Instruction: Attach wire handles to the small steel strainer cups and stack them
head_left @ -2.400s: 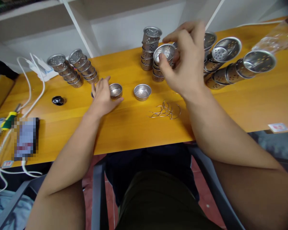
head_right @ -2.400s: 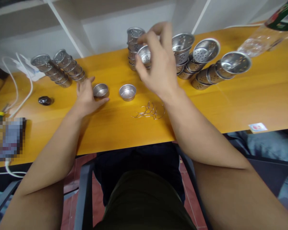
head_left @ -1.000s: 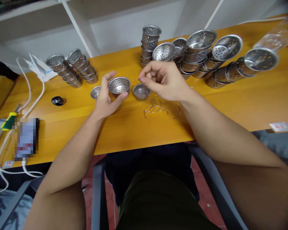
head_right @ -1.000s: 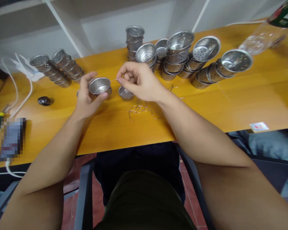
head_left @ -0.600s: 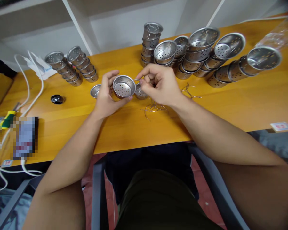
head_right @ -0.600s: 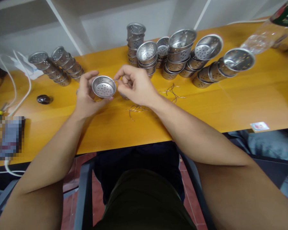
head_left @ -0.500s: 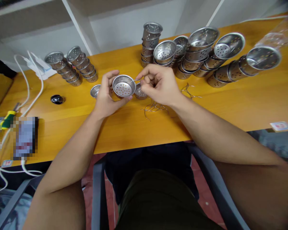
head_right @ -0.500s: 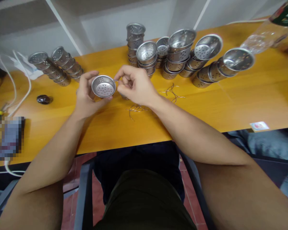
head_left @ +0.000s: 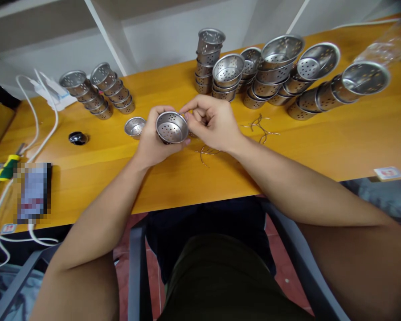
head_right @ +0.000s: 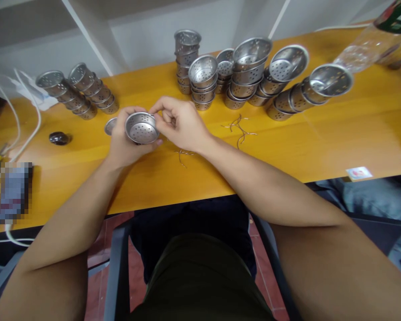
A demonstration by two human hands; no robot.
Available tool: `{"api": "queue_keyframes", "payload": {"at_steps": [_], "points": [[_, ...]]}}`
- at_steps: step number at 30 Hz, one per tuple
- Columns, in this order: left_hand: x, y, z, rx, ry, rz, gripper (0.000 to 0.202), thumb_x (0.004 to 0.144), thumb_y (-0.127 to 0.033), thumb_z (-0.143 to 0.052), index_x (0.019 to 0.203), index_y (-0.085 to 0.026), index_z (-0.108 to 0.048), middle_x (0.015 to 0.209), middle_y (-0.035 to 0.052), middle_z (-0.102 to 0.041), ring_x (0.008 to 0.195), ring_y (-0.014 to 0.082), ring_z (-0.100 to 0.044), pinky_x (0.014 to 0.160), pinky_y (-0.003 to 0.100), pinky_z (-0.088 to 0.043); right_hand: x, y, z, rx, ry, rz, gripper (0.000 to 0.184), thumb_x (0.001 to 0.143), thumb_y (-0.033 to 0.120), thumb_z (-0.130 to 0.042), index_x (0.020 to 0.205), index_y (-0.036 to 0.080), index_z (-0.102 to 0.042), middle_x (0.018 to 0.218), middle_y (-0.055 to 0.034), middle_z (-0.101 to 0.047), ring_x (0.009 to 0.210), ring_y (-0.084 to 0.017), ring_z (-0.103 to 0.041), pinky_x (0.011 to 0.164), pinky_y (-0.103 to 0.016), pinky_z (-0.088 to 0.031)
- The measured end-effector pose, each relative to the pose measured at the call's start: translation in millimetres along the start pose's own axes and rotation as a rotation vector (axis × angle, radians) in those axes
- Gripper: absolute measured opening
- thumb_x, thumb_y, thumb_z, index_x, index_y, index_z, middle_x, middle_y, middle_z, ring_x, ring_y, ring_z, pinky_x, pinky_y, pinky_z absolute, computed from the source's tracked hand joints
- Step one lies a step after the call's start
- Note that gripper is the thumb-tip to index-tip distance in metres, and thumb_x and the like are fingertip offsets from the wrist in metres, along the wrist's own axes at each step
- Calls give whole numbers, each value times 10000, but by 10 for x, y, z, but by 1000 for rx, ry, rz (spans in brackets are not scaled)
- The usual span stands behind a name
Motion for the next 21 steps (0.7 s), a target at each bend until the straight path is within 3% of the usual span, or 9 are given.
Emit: {"api": "queue_keyframes", "payload": {"at_steps": [3,6,12,15,18,21], "points": [[-10,-53,-48,-30,2,-17,1150,796,-1005,-1072,1576,-300,-606,1392,109,-818,1203,342,-867,1060,536,-765,6,-33,0,-62,-16,-21,111,1207,324,-764,1140,249,-810,693,89,-441,624,-147,-426,691,-346,-399],[-13,-85,-51,-2,-4,22,1117,782,-973,-1105,1532,-288,-641,1409,119,-829,1284,376,-863,1140,568,-748,5,-35,1,-90,-31,-42,75,1181,263,-759,1125,255,-810,689,87,-435,622,-156,-414,709,-366,-407],[-21,-114,-59,-8,21,-13,1199,714,-946,-1153,1562,-283,-625,1435,125,-811,1325,401,-871,1175,596,-752,-19,16,-93,-87,-67,-103,53,1168,311,-800,1201,278,-773,681,93,-417,631,-178,-429,684,-362,-428],[-22,-126,-75,-26,50,10,1199,712,-947,-1153,1570,-283,-642,1434,122,-807,1361,405,-859,1223,614,-732,-19,43,-140,-41,-77,-131,70,1134,306,-820,1153,274,-760,670,88,-442,624,-174,-423,649,-344,-437],[-23,-131,-89,-91,67,52,1053,811,-925,-1119,1531,-285,-695,1374,89,-824,1274,347,-868,1165,546,-738,9,62,-113,83,-56,-167,139,1135,361,-824,1077,251,-762,718,53,-554,643,-160,-467,611,-314,-444],[-22,-93,-97,-223,57,107,872,922,-926,-1042,1445,-291,-753,1262,57,-833,1103,270,-860,999,444,-743,59,74,-20,280,85,-197,306,1156,507,-874,1103,216,-798,813,15,-672,668,-140,-538,606,-288,-493]]}}
Point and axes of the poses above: each hand's wrist, its own x-axis towards the middle knuckle, its own z-axis out of the back of the hand, y = z × x, the point moved 3 cm from there along x, towards the middle knuckle
